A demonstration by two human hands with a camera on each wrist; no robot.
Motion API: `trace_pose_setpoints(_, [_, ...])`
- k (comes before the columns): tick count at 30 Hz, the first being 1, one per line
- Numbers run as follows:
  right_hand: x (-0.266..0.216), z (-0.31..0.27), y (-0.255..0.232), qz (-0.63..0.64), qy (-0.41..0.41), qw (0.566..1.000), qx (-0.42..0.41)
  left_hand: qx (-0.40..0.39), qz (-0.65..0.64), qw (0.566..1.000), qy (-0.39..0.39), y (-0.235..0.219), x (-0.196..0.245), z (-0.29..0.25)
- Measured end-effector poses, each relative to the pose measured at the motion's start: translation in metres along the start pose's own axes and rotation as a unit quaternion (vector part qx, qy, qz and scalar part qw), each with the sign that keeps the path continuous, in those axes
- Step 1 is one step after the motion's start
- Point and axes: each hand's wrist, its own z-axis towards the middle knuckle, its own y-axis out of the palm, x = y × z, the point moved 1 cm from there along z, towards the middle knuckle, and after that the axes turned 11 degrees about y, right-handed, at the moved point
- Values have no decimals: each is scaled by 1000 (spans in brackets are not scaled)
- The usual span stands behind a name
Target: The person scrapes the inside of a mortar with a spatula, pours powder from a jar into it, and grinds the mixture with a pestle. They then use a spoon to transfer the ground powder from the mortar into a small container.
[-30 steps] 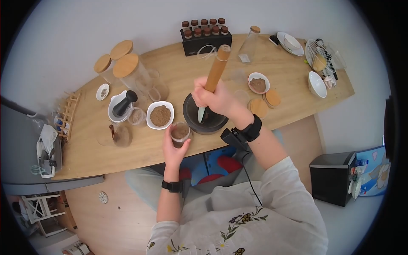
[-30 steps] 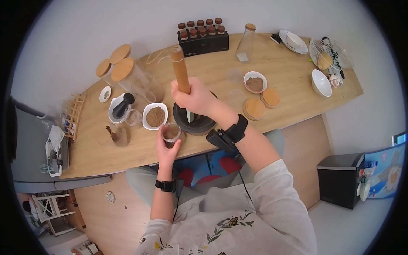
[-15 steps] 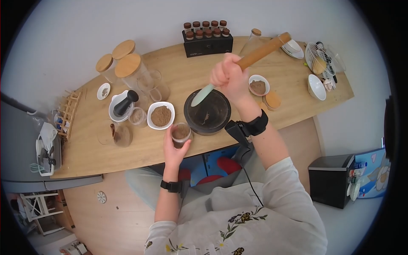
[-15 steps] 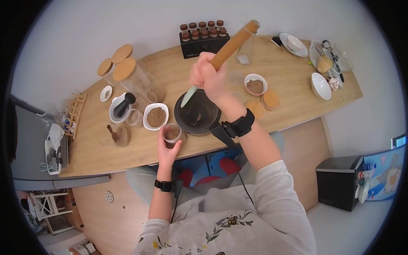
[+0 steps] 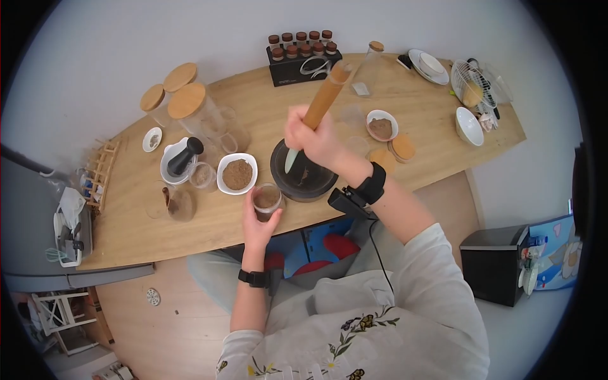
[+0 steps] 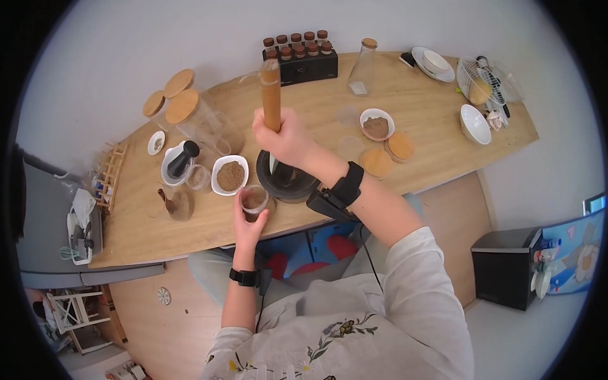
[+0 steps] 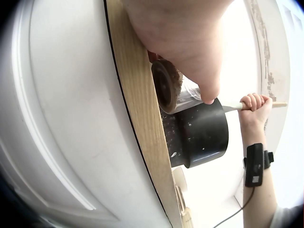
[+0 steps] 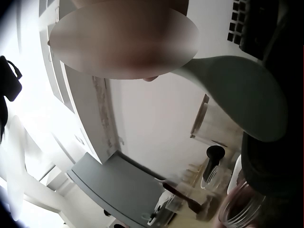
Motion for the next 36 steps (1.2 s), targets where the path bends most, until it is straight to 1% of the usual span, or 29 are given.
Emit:
trace_pose_setpoints(3, [-5,9,-11,141,-47,989,0,-2,13,1000,6,0,-2,1])
trace_pose_setpoints(4, [3,12,-13,229,-19,973,3,-1,15,1000,6,0,-3,0])
trace_pose_setpoints(7, [5,13,-5,119,75,990,16,-1,9,1000,1,-1,-1,1])
trace_pose_setpoints(8, [-1,15,-5,77,32,996,29,1,4,1000,-2,-1,0,1])
trace_pose_setpoints(11, [-12,18,-18,212,1,977,-23,-14,0,1000,-10,-2,1,1])
trace_pose_setpoints(12, [-7,16,-16,217,-3,976,-7,-13,2,1000,-10,-1,0,2])
trace_pose_setpoints(15, [8,12,0,91,66,993,45,-19,11,1000,-10,-2,-2,0])
trace_pose_setpoints(16, [5,12,-1,90,42,994,40,-18,14,1000,-8,-2,-2,1])
trace_pose_setpoints(19, [-10,13,-13,203,-9,979,20,-6,20,1000,-4,-2,-3,0])
trace_pose_setpoints(20, [-7,13,-17,217,-14,976,10,0,21,1000,-3,-1,-4,0])
trace_pose_setpoints(22, [9,9,-7,141,41,989,23,-5,15,1000,-10,-1,-3,0])
trace_pose_setpoints(24, [9,7,-3,56,79,995,32,-10,14,1000,-11,-1,-1,2])
trace_pose_setpoints(27, [-6,7,-7,116,11,992,53,-8,23,1000,-9,-2,1,1])
trace_pose_setpoints(30, [11,2,-7,158,46,985,43,-1,18,1000,-10,-1,3,1])
trace_pose_setpoints(33, [3,-4,-4,91,41,995,23,-10,6,1000,-23,-2,7,3])
trace_pose_setpoints(36, [-15,-8,-8,192,-60,979,11,-9,7,1000,-22,-2,7,3])
